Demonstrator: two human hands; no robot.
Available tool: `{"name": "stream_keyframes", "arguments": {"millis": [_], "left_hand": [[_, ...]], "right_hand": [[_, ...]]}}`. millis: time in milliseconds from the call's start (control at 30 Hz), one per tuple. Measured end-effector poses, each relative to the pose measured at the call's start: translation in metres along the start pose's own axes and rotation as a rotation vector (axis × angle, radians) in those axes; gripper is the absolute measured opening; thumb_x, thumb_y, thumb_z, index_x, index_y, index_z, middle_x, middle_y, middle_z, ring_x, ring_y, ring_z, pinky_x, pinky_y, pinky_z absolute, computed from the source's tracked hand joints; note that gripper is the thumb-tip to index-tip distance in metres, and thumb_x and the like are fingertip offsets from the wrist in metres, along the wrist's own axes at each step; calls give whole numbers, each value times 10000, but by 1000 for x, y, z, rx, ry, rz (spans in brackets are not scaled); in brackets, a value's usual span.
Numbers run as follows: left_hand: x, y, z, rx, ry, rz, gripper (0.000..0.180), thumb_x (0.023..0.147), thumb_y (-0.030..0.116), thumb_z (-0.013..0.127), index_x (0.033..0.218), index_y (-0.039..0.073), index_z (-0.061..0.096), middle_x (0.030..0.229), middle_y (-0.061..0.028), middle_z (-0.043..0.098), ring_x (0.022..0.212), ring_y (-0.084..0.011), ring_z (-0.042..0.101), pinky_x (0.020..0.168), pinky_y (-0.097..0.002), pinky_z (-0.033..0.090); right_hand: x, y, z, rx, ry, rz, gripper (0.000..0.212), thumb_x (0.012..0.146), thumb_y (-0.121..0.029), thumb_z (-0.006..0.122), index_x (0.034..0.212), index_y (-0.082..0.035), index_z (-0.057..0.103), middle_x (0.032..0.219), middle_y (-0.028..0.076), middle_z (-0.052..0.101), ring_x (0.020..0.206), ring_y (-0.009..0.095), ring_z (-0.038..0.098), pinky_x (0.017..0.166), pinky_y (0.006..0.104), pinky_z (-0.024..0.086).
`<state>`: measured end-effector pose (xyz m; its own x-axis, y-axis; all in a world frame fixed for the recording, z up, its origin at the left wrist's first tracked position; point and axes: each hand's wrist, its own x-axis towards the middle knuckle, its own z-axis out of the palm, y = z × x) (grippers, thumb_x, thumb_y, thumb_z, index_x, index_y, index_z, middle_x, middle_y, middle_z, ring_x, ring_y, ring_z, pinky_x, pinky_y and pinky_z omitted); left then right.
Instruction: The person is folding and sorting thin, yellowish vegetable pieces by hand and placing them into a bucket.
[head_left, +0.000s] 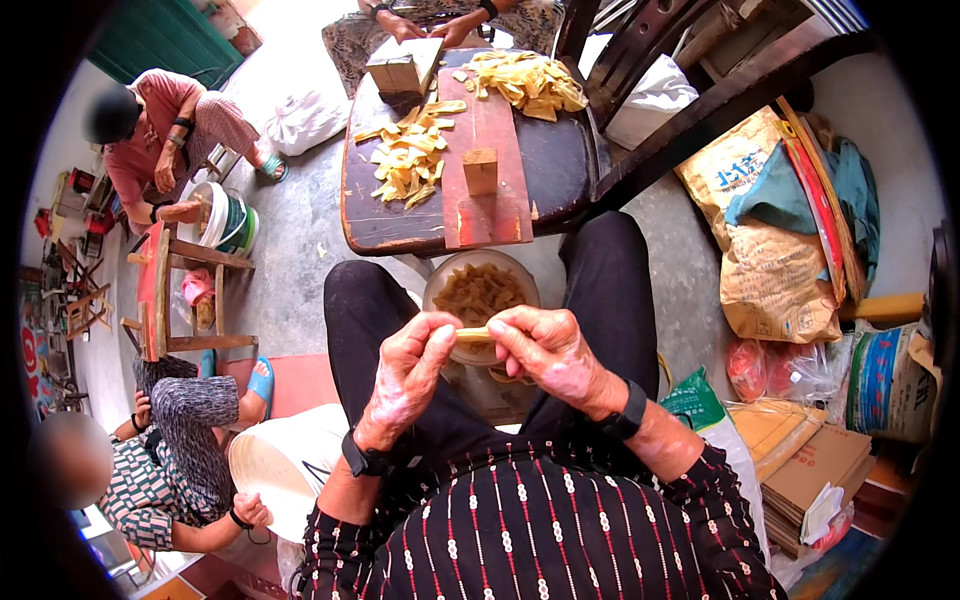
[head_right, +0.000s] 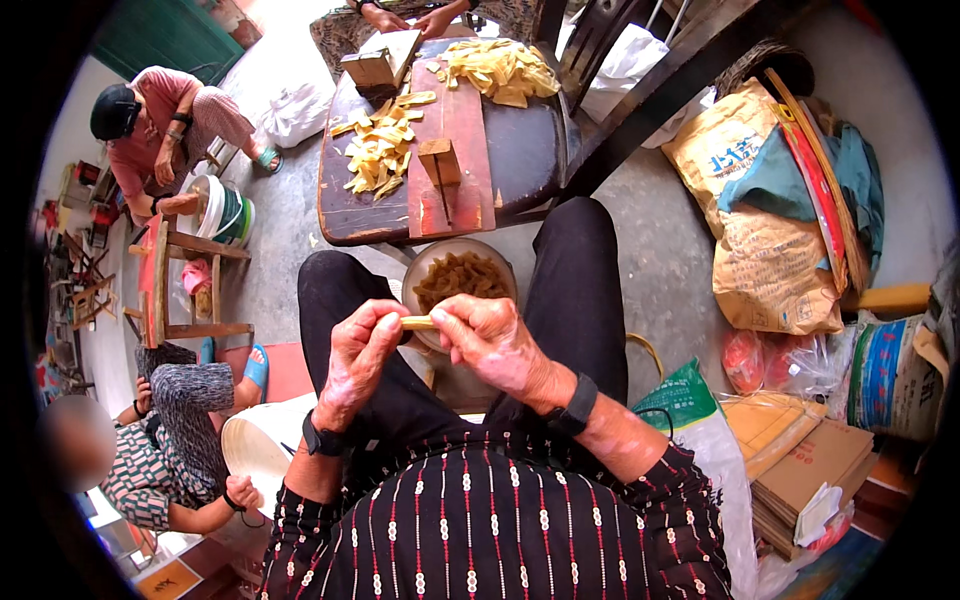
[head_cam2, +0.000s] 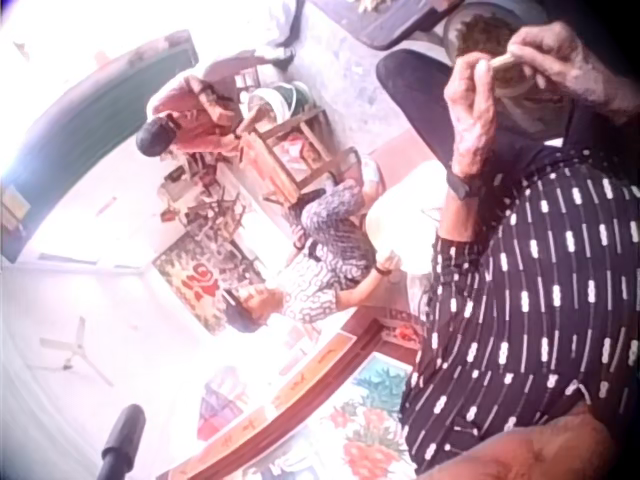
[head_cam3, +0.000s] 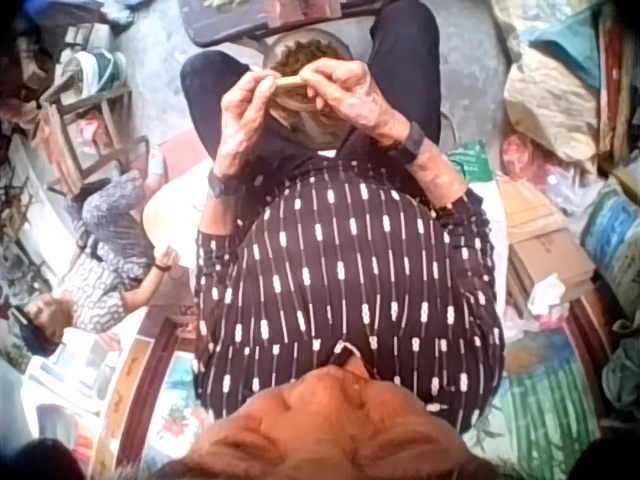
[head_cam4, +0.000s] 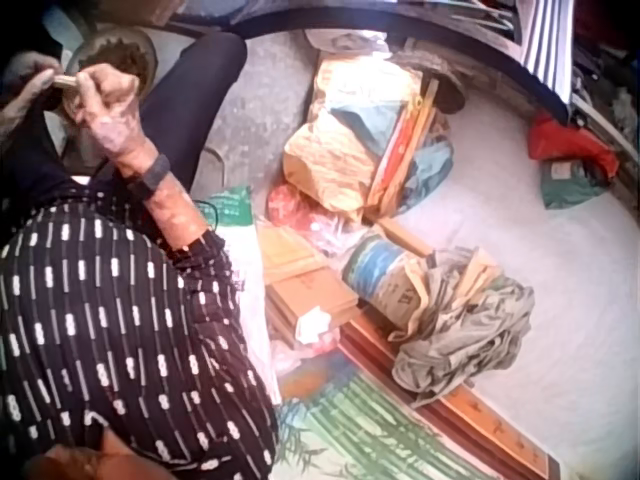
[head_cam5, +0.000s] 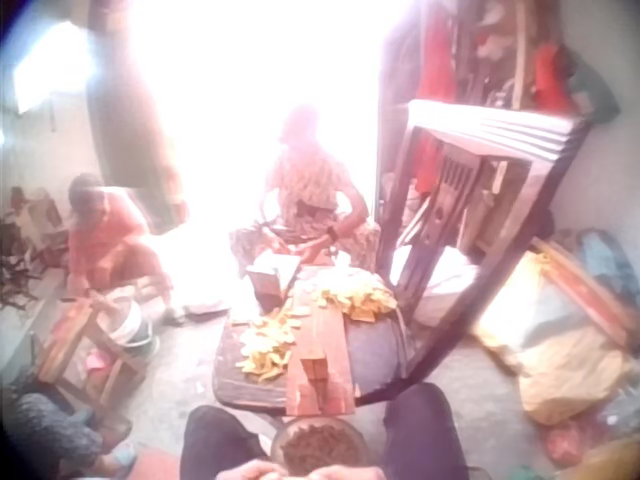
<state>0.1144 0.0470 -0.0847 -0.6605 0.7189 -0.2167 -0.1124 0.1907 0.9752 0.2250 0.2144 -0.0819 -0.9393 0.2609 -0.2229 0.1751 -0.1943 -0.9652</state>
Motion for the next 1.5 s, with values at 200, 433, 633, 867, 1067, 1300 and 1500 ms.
{"name": "stream_keyframes", "arguments": {"millis": [200,433,633,867,1067,1300,1500], "left_hand": [[20,-1,0,304,-104,207,121,933,93,611,987,-11,583,684,-44,551,612,-104,499,554,-278,423],[62,12,-6,248,-109,172,166,967,155,567,954,-5,608,716,10,502,690,-56,440,596,-222,387],[109,-9,-11,186,-51,166,196,957,166,591,968,-28,618,756,51,547,669,-16,442,585,-176,376],[145,-32,-7,108,23,158,214,940,180,606,906,-31,626,670,13,555,620,-39,460,547,-218,388],[154,-36,-4,127,62,166,205,921,176,616,885,-26,629,620,5,524,595,-48,445,529,-244,386],[147,-50,-12,296,112,170,216,902,161,605,852,-49,626,584,-34,521,587,-79,472,543,-274,410],[113,-27,-5,299,-142,69,277,965,221,578,970,-51,630,724,3,570,682,-58,494,611,-224,424]], "right_hand": [[12,1,-17,-164,4,-106,197,958,-135,553,868,15,644,619,18,577,523,60,552,480,235,437],[41,-6,-26,-149,82,-96,185,954,-155,586,927,10,664,692,-22,598,560,21,524,512,179,426],[82,8,-42,-115,119,-170,190,942,-124,551,865,28,637,636,19,591,521,68,557,481,228,446],[112,14,-54,-133,182,-115,178,934,-105,546,863,31,638,624,26,592,514,70,556,473,232,457],[121,21,-58,-170,182,-127,176,948,-126,559,888,14,645,661,6,607,527,44,545,475,201,447],[113,33,-77,-311,223,39,175,948,-127,564,871,2,654,668,-6,607,516,30,531,450,189,431],[82,20,-67,-64,54,19,220,971,-168,563,1082,14,619,718,-15,606,578,26,550,523,174,457]]}}
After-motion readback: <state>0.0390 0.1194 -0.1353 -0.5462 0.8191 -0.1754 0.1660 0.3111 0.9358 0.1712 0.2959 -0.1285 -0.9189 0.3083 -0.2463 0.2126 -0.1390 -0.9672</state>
